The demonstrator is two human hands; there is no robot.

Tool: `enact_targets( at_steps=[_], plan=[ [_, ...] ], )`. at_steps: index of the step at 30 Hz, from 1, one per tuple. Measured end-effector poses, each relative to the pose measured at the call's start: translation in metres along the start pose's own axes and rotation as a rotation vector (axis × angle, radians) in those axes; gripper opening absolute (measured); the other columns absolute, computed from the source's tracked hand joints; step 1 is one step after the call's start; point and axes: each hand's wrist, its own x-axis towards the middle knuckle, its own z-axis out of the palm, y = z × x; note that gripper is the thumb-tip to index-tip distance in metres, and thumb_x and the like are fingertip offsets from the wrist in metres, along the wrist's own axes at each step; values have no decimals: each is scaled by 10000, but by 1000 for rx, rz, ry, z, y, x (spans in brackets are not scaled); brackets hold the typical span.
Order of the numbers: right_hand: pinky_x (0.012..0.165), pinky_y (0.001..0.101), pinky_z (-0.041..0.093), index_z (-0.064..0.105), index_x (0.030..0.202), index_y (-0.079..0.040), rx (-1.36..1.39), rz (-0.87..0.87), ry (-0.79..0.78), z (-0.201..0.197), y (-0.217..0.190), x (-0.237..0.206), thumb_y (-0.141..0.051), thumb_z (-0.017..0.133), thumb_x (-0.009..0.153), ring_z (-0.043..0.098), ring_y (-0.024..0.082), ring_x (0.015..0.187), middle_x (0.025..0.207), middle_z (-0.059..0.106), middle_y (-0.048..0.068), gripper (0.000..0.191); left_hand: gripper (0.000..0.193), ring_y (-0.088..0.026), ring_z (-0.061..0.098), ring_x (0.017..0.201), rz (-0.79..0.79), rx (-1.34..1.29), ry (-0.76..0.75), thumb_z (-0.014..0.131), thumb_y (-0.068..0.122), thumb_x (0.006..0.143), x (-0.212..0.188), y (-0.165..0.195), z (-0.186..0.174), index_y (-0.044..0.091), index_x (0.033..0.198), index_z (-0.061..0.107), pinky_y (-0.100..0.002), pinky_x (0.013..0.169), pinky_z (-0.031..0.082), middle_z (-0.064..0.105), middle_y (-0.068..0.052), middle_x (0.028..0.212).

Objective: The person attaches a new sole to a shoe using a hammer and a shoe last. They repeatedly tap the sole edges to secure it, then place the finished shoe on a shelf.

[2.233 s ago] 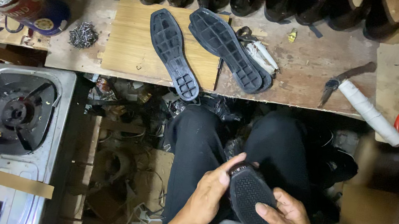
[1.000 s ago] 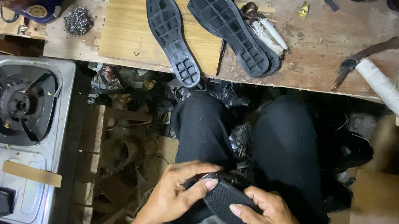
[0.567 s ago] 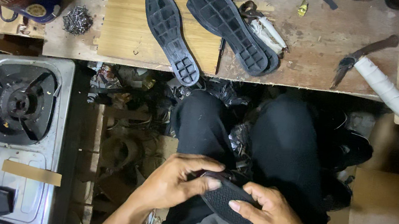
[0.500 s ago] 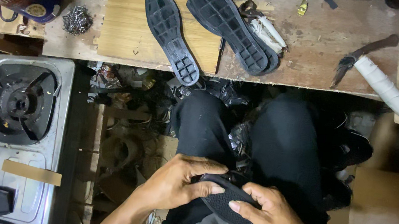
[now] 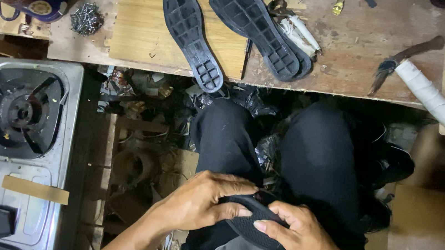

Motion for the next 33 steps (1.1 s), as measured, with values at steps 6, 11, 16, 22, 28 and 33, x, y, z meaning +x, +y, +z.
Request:
enact_targets(
  at_steps=[6, 11, 16, 22, 28, 33],
  plan=[
    [506, 269, 504, 776, 936, -57, -41, 66, 49, 7, 2, 0, -285, 795, 804, 625, 88, 544, 617, 712, 27, 264, 267, -342, 722, 1101, 21, 25, 52, 718, 139, 885, -1, -5, 9, -15, 1103, 737, -398, 932, 584, 750, -156, 1183],
    [529, 253, 523, 763, 923, -37, 27, 44, 22, 10, -1, 1, -277, 779, 823, 648, 66, 582, 654, 732, 9, 261, 236, -348, 722, 1075, 60, 0, 79, 706, 115, 885, -6, -12, 9, -20, 1078, 730, -408, 914, 583, 749, -159, 1145],
    [504, 274, 465, 733, 861, -31, 0, 53, -42, 10, -3, 3, -281, 776, 844, 560, 65, 567, 634, 650, 3, 253, 187, -326, 740, 1005, 1, -33, 115, 717, 112, 882, -12, -20, 17, -4, 1028, 735, -387, 866, 596, 758, -144, 1080],
    [511, 340, 423, 655, 804, -20, -307, 103, -143, 2, -6, -4, -378, 665, 955, 501, 152, 508, 568, 541, 101, 389, 171, -280, 766, 950, -148, -271, 161, 743, 68, 865, -28, -31, 24, 10, 1025, 752, -369, 821, 614, 768, -129, 1069],
    [550, 384, 471, 649, 824, -55, -303, 25, -182, 8, 0, 4, -415, 596, 946, 567, 217, 527, 593, 575, 109, 385, 316, -309, 727, 1144, -209, -148, 79, 705, 144, 889, -42, -38, 26, 28, 1182, 724, -387, 965, 563, 759, -151, 1217],
    [552, 398, 469, 612, 773, -33, -323, -37, -207, 18, 7, 8, -395, 602, 953, 552, 250, 534, 591, 558, 127, 404, 340, -306, 696, 1174, -212, -127, 75, 767, 202, 891, -49, -38, 32, 4, 1166, 732, -397, 975, 546, 724, -184, 1249]
  ],
)
